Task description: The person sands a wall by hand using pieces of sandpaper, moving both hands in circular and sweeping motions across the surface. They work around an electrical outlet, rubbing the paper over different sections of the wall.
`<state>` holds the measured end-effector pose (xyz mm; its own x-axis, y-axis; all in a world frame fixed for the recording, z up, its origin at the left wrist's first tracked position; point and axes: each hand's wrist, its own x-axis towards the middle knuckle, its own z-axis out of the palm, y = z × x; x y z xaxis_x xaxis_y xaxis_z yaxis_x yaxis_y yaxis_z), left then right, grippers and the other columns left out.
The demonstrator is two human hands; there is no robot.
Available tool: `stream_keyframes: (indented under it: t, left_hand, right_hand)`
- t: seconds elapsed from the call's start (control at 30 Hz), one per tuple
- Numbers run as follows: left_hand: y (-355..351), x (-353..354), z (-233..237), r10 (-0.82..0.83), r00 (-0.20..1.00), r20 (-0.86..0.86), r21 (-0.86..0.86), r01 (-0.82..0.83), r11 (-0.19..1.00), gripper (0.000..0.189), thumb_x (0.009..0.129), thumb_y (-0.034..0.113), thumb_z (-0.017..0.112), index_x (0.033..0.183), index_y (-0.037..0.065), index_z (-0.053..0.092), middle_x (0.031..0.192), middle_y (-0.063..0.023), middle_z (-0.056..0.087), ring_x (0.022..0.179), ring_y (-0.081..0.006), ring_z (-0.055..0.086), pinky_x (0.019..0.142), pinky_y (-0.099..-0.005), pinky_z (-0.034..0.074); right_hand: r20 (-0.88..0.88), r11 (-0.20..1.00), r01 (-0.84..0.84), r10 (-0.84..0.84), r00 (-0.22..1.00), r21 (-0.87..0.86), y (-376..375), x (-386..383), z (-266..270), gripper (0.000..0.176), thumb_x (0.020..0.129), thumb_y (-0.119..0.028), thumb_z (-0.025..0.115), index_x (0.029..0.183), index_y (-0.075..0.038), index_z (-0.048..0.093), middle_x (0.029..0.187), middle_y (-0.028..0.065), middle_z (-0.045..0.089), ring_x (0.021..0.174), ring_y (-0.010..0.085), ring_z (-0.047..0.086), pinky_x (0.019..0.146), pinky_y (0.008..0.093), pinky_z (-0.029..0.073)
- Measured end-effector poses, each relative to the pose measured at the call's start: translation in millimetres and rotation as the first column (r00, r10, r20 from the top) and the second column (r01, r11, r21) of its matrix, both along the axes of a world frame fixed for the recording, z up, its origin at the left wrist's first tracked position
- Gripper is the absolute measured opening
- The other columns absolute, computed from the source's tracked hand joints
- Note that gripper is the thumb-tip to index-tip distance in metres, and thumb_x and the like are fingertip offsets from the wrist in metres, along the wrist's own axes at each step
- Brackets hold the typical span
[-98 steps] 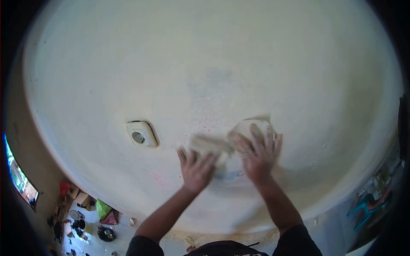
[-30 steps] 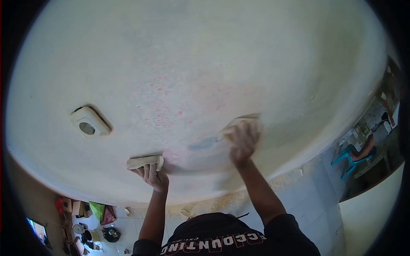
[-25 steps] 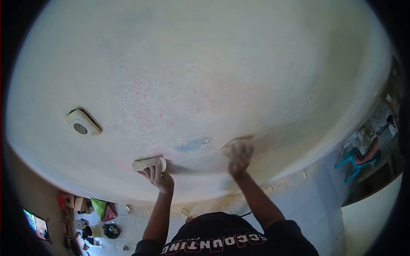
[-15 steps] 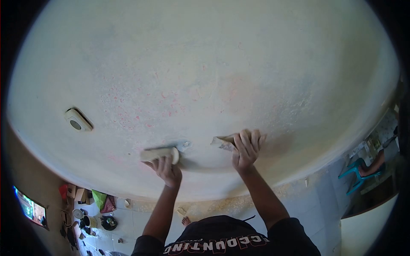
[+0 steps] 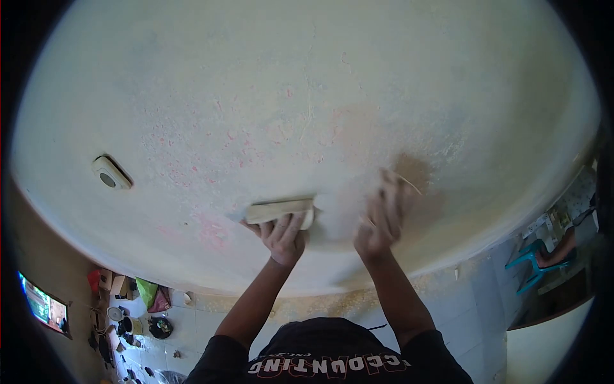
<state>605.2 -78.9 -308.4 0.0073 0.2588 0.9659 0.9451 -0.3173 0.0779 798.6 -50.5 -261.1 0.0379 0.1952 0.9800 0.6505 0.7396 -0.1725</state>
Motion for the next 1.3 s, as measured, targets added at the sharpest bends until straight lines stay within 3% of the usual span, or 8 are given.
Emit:
stream_keyframes:
  t: [0.1, 0.27, 0.33, 0.43, 0.63, 0.83, 1.07, 1.3]
  left_hand:
    - [-6.8, -3.9, -40.0, -0.017, 0.994, -0.109, -0.124, 0.003, 0.992, 0.033, 0.071, 0.005, 0.059, 0.096, 0.020, 0.074, 0.096, -0.0010, 0.068, 0.122, -0.0363, 0.052, 0.108, -0.0722, -0.009]
    - [-33.2, -70.0, -62.6, 0.086, 0.989, -0.117, -0.176, -0.106, 0.979, 0.030, 0.073, 0.005, 0.060, 0.097, 0.020, 0.071, 0.093, -0.0011, 0.066, 0.109, -0.0283, 0.057, 0.109, -0.0724, -0.007]
    - [-39.6, -93.0, -54.7, 0.188, 0.979, -0.082, -0.168, -0.200, 0.965, 0.026, 0.083, 0.006, 0.054, 0.101, 0.015, 0.070, 0.119, -0.0111, 0.065, 0.131, -0.0417, 0.043, 0.109, -0.0710, -0.007]
    - [-49.9, -109.2, -45.8, 0.235, 0.972, -0.011, -0.221, -0.231, 0.948, 0.028, 0.087, 0.006, 0.052, 0.110, 0.010, 0.068, 0.131, -0.0161, 0.059, 0.139, -0.0468, 0.030, 0.110, -0.0687, -0.006]
    - [-54.5, -124.9, -58.3, 0.239, 0.971, 0.018, -0.202, -0.231, 0.952, 0.035, 0.095, 0.013, 0.049, 0.127, 0.010, 0.061, 0.141, -0.0171, 0.050, 0.142, -0.0470, 0.022, 0.110, -0.0671, -0.005]
    - [-27.5, -134.6, 5.7, 0.191, 0.978, 0.083, 0.030, -0.194, 0.980, 0.036, 0.095, 0.018, 0.051, 0.127, 0.007, 0.061, 0.142, -0.0231, 0.047, 0.141, -0.0499, 0.021, 0.111, -0.0665, -0.001]
    - [-34.9, -145.8, -37.9, 0.142, 0.990, -0.020, -0.082, -0.143, 0.986, 0.035, 0.091, 0.015, 0.048, 0.121, 0.004, 0.063, 0.136, -0.0236, 0.052, 0.138, -0.0553, 0.024, 0.109, -0.0692, -0.001]
    - [-33.4, -155.2, -22.8, 0.034, 0.999, -0.035, 0.000, -0.034, 0.999, 0.040, 0.087, 0.007, 0.046, 0.122, 0.013, 0.064, 0.135, -0.0168, 0.056, 0.140, -0.0513, 0.022, 0.108, -0.0693, -0.009]
  right_hand:
    - [0.164, 0.993, 0.111, -0.104, 0.981, -0.033, 13.5, -27.0, -11.8, 0.027, 0.091, -0.020, 0.056, 0.112, -0.015, 0.071, 0.123, 0.0029, 0.065, 0.131, 0.0286, 0.043, 0.112, 0.0556, 0.020]
    - [0.302, 0.998, 0.061, -0.067, 0.951, 0.030, 10.2, -37.5, -70.4, 0.029, 0.089, -0.021, 0.059, 0.116, -0.023, 0.071, 0.125, -0.0080, 0.063, 0.131, 0.0213, 0.045, 0.109, 0.0512, 0.026]
    - [0.357, 0.996, 0.066, -0.081, 0.930, 0.054, 13.7, -36.8, -38.9, 0.032, 0.088, -0.021, 0.060, 0.117, -0.025, 0.070, 0.128, -0.0078, 0.061, 0.130, 0.0211, 0.045, 0.110, 0.0498, 0.024]
    - [0.259, 0.995, 0.082, -0.094, 0.961, 0.059, 7.7, -56.4, 1.6, 0.033, 0.087, -0.021, 0.060, 0.119, -0.024, 0.069, 0.129, -0.0073, 0.061, 0.123, 0.0217, 0.049, 0.111, 0.0489, 0.023]
    - [0.402, 0.998, 0.054, -0.046, 0.914, -0.009, -6.9, -79.6, -91.5, 0.033, 0.088, -0.024, 0.058, 0.119, -0.026, 0.069, 0.129, -0.0087, 0.060, 0.118, 0.0195, 0.051, 0.108, 0.0447, 0.025]
    - [0.304, 0.988, 0.132, -0.149, 0.941, 0.076, -0.3, -95.6, -14.7, 0.030, 0.089, -0.027, 0.057, 0.117, -0.025, 0.070, 0.125, -0.0084, 0.063, 0.129, 0.0211, 0.044, 0.116, 0.0494, 0.016]
    - [0.259, 0.992, 0.112, -0.092, 0.961, -0.062, -13.2, -99.8, -106.6, 0.025, 0.088, -0.025, 0.062, 0.110, -0.020, 0.072, 0.119, -0.0062, 0.065, 0.129, 0.0262, 0.045, 0.115, 0.0529, 0.017]
    - [0.124, 0.990, 0.142, -0.142, 0.982, 0.005, -11.9, -113.3, -18.0, 0.025, 0.083, -0.016, 0.069, 0.107, -0.016, 0.073, 0.115, -0.0020, 0.067, 0.126, 0.0279, 0.047, 0.110, 0.0511, 0.026]
